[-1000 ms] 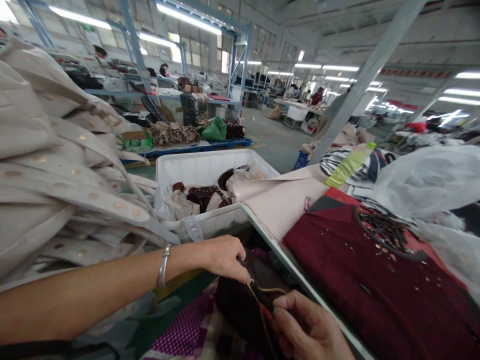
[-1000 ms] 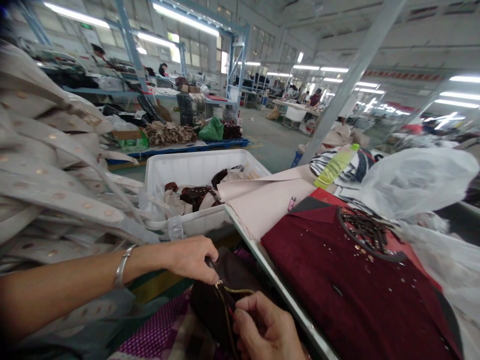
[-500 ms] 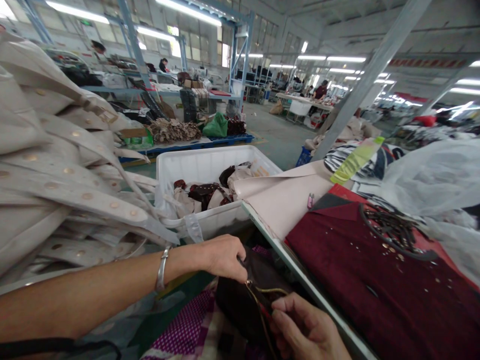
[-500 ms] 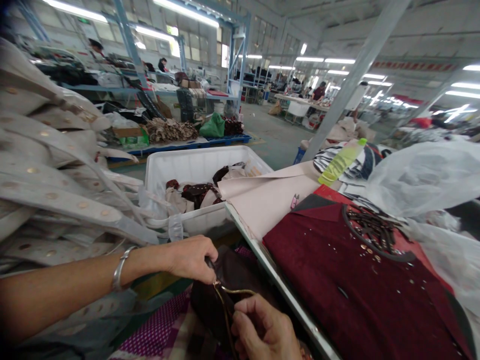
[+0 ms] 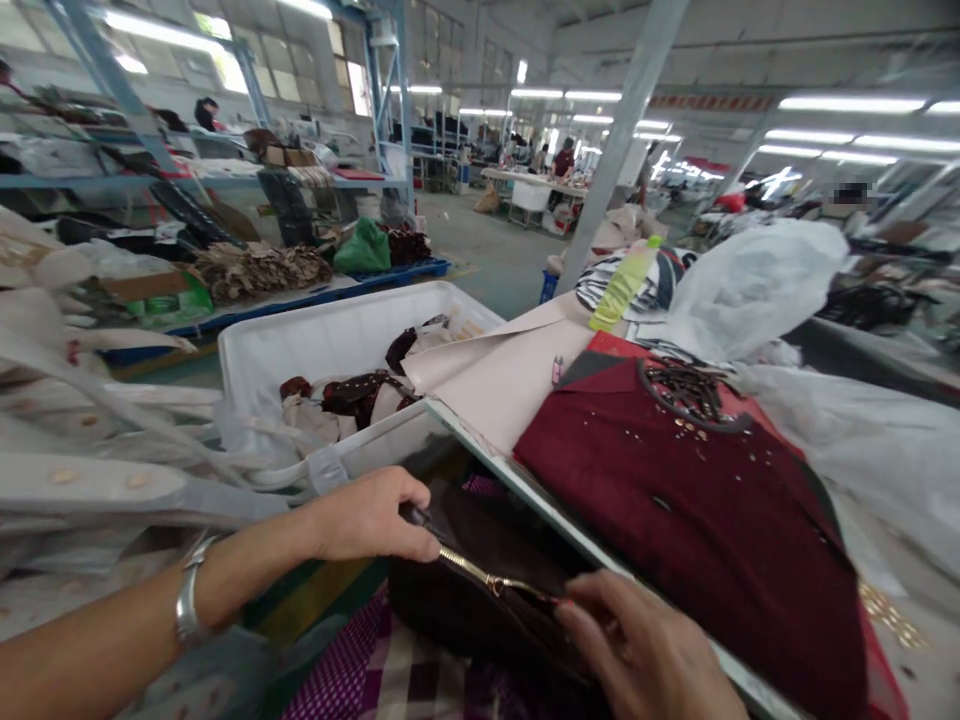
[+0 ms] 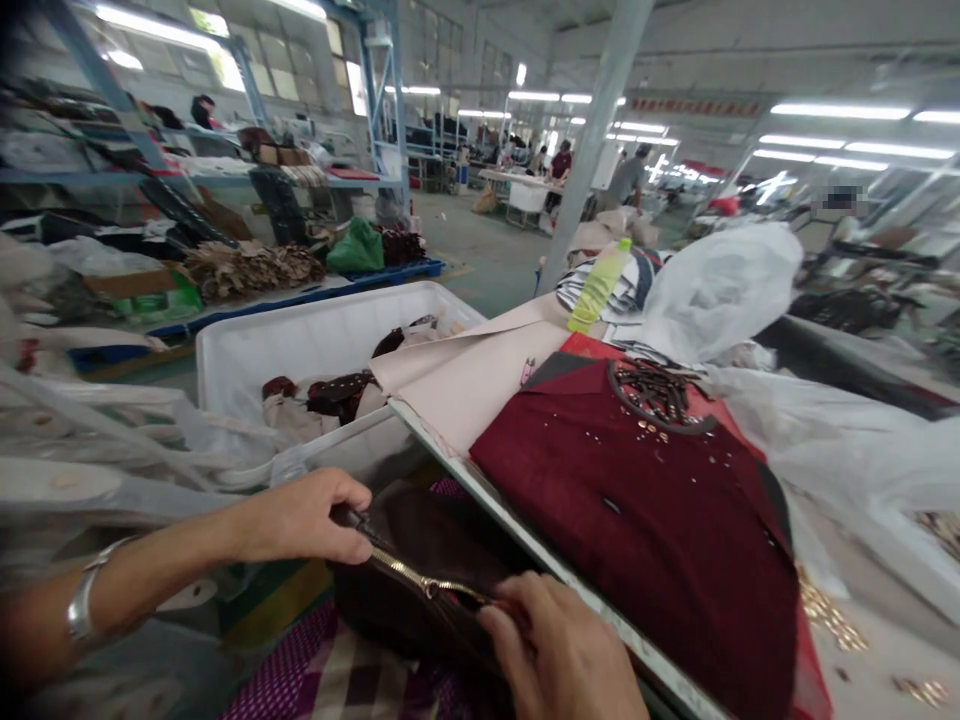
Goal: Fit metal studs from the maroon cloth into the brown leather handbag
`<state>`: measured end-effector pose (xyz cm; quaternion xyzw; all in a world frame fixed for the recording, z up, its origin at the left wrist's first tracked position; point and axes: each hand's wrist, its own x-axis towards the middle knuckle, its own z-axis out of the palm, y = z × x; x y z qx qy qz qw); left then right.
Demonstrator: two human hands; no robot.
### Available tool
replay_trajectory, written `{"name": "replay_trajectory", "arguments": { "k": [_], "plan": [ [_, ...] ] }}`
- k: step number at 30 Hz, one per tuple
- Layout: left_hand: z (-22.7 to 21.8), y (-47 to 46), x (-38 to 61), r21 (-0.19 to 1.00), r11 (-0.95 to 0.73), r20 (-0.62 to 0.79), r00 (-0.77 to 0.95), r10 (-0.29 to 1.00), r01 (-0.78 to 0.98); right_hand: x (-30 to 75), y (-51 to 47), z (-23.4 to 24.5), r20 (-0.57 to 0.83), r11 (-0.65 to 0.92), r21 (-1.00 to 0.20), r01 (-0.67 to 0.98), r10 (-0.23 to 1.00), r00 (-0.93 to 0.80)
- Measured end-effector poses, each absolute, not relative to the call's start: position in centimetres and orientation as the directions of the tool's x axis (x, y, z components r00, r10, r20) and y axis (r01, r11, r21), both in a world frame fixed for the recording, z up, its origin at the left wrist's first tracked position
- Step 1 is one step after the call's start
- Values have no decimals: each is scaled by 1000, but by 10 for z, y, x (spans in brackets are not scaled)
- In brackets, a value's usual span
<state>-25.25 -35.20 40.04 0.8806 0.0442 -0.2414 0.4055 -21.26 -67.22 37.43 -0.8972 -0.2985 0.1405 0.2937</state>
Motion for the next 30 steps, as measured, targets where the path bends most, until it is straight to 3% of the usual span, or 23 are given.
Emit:
{"name": "replay_trajectory", "arguments": {
  "k": [2, 6, 8, 9, 11, 13, 15, 17, 19, 25, 30],
  "plan": [
    [409, -360, -254, 685, -677, -465, 877, -121, 269, -217, -649, 382, 27, -558, -613, 560, 693, 720],
    [430, -374, -260, 642, -737, -453, 880, -144, 210, -220, -621, 366, -23, -515, -604, 608, 774, 633],
    [439, -382, -263, 597, -788, -407, 903, -137, 150, -220, -622, 352, 27, -505, -564, 653, 780, 625],
    [443, -386, -264, 568, -818, -318, 941, -119, 89, -219, -626, 347, 66, -504, -534, 679, 776, 628],
    [446, -397, -266, 447, -887, 56, 993, -106, -120, -217, -634, 346, 145, -511, -492, 705, 751, 645],
    [444, -414, -266, 182, -914, 482, 843, -238, -362, -212, -641, 357, 205, -529, -508, 680, 692, 692],
    [437, -435, -261, -91, -858, 638, 632, -439, -505, -201, -646, 377, 245, -551, -535, 640, 624, 742],
    [425, -456, -249, -224, -802, 648, 531, -547, -553, -186, -651, 398, 248, -596, -544, 591, 559, 791],
    [411, -475, -230, -224, -800, 636, 539, -552, -556, -167, -659, 412, 218, -664, -525, 533, 501, 838],
    [368, -505, -166, 44, -782, 380, 734, -563, -622, -126, -679, 399, 94, -828, -430, 359, 355, 930],
    [341, -505, -154, 171, -757, 274, 768, -578, -631, -141, -717, 386, 46, -757, -563, 332, 372, 927]
  ]
}}
